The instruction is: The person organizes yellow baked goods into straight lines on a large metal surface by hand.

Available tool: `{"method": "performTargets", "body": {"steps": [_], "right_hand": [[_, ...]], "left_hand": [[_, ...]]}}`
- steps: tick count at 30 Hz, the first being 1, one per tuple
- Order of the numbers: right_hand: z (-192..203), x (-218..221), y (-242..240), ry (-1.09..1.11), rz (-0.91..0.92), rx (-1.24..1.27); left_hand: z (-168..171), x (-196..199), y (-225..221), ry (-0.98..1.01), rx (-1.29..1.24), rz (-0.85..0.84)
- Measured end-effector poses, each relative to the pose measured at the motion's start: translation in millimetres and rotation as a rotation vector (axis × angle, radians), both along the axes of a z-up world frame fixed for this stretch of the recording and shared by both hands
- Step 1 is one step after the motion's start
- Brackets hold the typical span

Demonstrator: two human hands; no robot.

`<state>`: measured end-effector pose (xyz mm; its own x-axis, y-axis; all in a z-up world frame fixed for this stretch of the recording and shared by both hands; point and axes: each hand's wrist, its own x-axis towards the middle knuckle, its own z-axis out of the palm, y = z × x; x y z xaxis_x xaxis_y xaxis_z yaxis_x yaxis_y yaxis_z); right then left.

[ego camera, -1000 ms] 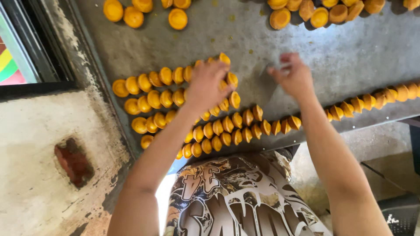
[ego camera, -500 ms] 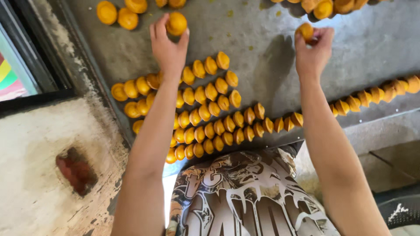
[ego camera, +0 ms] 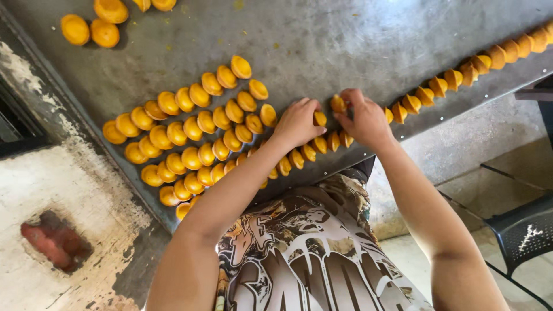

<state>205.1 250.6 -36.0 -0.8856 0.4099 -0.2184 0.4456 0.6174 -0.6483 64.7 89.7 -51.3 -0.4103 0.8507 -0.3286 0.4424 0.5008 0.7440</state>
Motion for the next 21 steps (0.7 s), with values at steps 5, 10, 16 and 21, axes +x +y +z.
{"method": "performTargets", "body": {"steps": [5, 10, 16, 21], "right_hand": [[8.8, -0.6, -5.6, 0.036, 0.111, 0.015], [14.8, -1.9, -10.1, -0.014, 0.154, -0.049], [20.8, -13.8, 15.4, -0.013, 0.070, -0.109], [23.6, -81.4, 19.6, 0.084, 0.020, -0.111]], "left_hand": [[-9.1, 10.7, -3.0, -0.022, -0.072, 0.033], [5.2, 7.4, -4.0, -0.033, -0.087, 0.017], [78.4, -50.4, -39.5, -0.139, 0.073, -0.163], [93.3, -175.5, -142.2, 0.315, 0.067, 0.308]]}}
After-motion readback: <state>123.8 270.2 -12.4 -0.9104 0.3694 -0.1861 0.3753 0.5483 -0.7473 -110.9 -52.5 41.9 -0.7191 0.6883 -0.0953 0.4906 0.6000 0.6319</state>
